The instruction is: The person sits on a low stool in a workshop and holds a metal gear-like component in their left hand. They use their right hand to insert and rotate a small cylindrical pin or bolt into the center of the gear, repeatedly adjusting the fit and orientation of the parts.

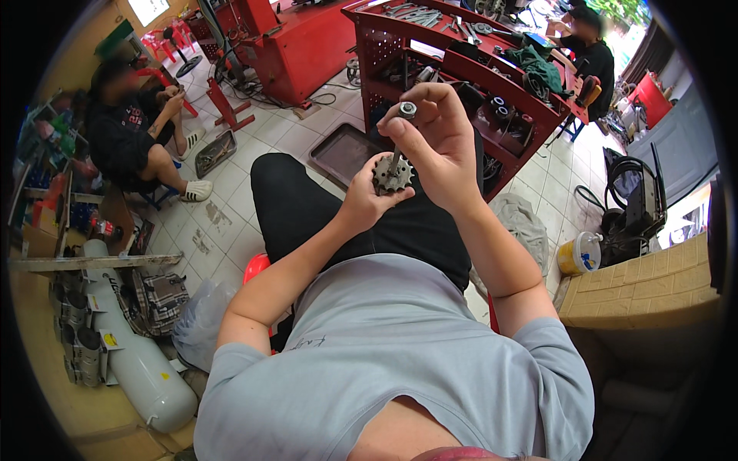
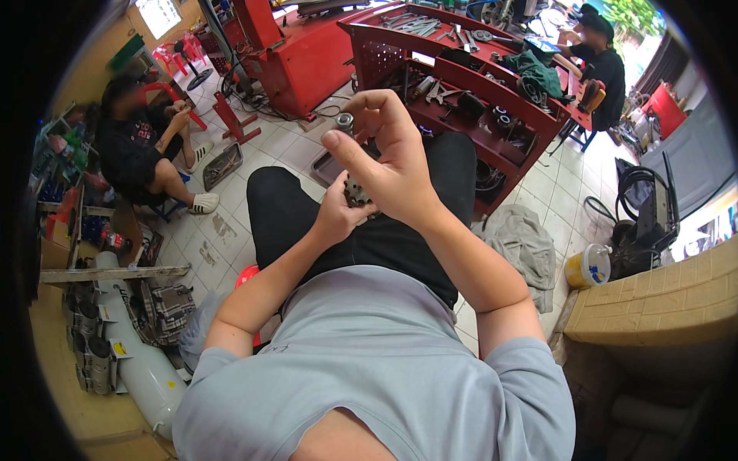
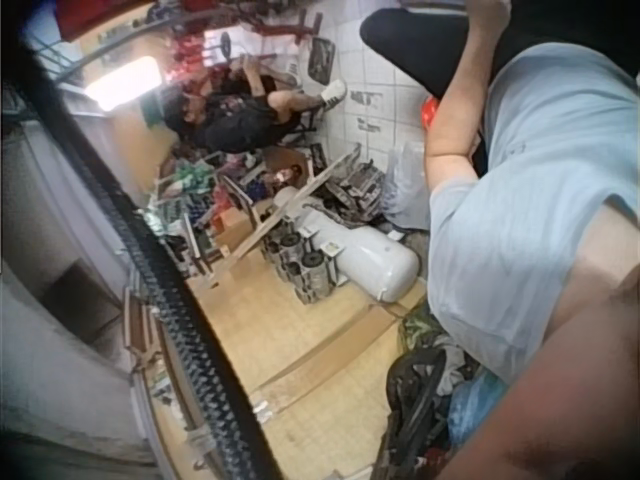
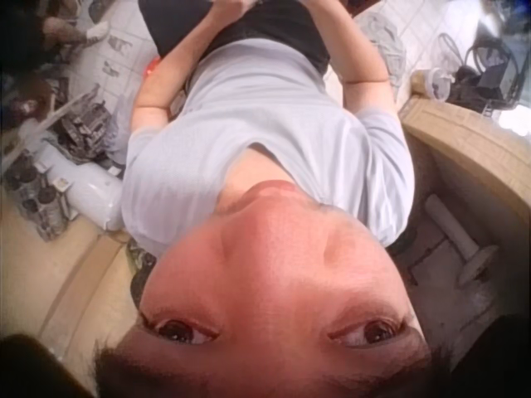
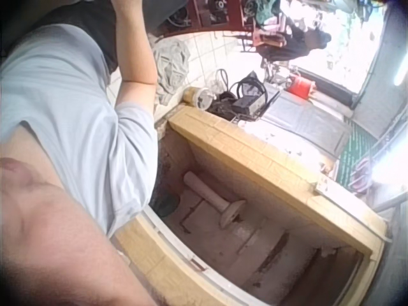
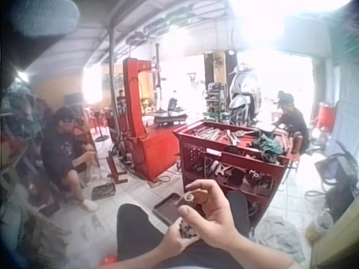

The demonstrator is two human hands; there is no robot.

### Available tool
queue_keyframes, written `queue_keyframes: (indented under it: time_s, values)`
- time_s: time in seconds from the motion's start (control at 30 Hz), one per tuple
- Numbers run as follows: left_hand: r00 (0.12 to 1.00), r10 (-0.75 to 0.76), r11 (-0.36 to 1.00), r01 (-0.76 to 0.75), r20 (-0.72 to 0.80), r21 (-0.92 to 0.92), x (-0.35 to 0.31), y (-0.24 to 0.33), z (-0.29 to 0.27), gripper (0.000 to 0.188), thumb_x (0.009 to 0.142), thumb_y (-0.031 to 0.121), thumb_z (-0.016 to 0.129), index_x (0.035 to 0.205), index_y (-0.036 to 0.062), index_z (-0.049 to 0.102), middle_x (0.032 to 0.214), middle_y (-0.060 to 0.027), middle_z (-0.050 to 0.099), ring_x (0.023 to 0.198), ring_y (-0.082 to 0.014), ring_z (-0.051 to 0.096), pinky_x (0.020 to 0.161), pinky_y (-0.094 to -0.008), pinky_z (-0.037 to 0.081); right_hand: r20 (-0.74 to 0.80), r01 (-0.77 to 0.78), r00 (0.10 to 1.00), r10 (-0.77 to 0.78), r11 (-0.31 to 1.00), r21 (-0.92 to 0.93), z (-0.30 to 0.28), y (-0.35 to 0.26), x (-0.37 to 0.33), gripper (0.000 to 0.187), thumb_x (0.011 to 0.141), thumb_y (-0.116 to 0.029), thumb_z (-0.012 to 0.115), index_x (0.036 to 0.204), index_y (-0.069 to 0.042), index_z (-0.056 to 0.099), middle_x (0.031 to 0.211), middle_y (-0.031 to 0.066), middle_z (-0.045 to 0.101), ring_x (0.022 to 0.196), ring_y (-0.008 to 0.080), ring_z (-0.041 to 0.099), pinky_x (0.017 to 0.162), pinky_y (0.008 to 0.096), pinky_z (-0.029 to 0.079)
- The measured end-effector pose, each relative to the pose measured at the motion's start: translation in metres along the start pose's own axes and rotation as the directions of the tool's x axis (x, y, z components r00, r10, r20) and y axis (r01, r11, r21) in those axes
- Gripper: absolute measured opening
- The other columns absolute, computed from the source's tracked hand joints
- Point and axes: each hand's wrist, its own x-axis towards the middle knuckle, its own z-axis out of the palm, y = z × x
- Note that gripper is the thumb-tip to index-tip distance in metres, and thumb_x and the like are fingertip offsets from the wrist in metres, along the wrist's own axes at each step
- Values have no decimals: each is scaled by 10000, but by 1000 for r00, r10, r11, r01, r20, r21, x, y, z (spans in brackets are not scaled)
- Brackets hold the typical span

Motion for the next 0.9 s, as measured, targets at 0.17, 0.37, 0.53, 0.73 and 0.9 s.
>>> queue_keyframes:
  time_s: [0.17,0.37,0.53,0.73,0.9]
  values:
    - [1000,31,999,-31,-5,-10,0,-3,0,560,759,107,808,1204,-9,489,964,-29,622,886,-94,588,827,-262,486,23,-195,981,194,968,159,9,-23,3,334,882,-134,676,1152,1,533,947,22,579,843,73,533,763,231,433]
    - [1000,29,998,-29,-3,46,0,3,1,553,756,108,810,1196,-8,496,947,-30,624,875,-95,591,822,-262,488,-7,27,1000,-28,999,-31,-1,2,0,288,934,-153,614,1165,13,568,972,35,610,885,86,570,801,244,462]
    - [1000,27,999,-27,-7,29,-1,0,0,563,756,117,813,1202,-10,495,954,-34,627,879,-98,593,822,-265,489,6,-67,998,67,995,69,6,-15,1,261,924,-159,631,1113,12,576,941,25,606,860,76,556,778,239,453]
    - [999,36,997,-36,-2,64,0,2,0,571,758,128,814,1208,-12,493,959,-38,628,884,-100,593,826,-267,488,5,-28,1000,29,998,-60,-2,-3,-1,233,914,-129,629,1090,16,579,938,16,606,848,68,551,771,238,452]
    - [1000,27,1000,-27,0,-5,1,-3,0,576,753,140,819,1204,-12,495,963,-42,630,882,-99,592,830,-265,485,-21,-74,997,76,996,59,9,-19,2,253,894,-133,657,1084,10,570,893,9,580,802,61,508,740,229,424]
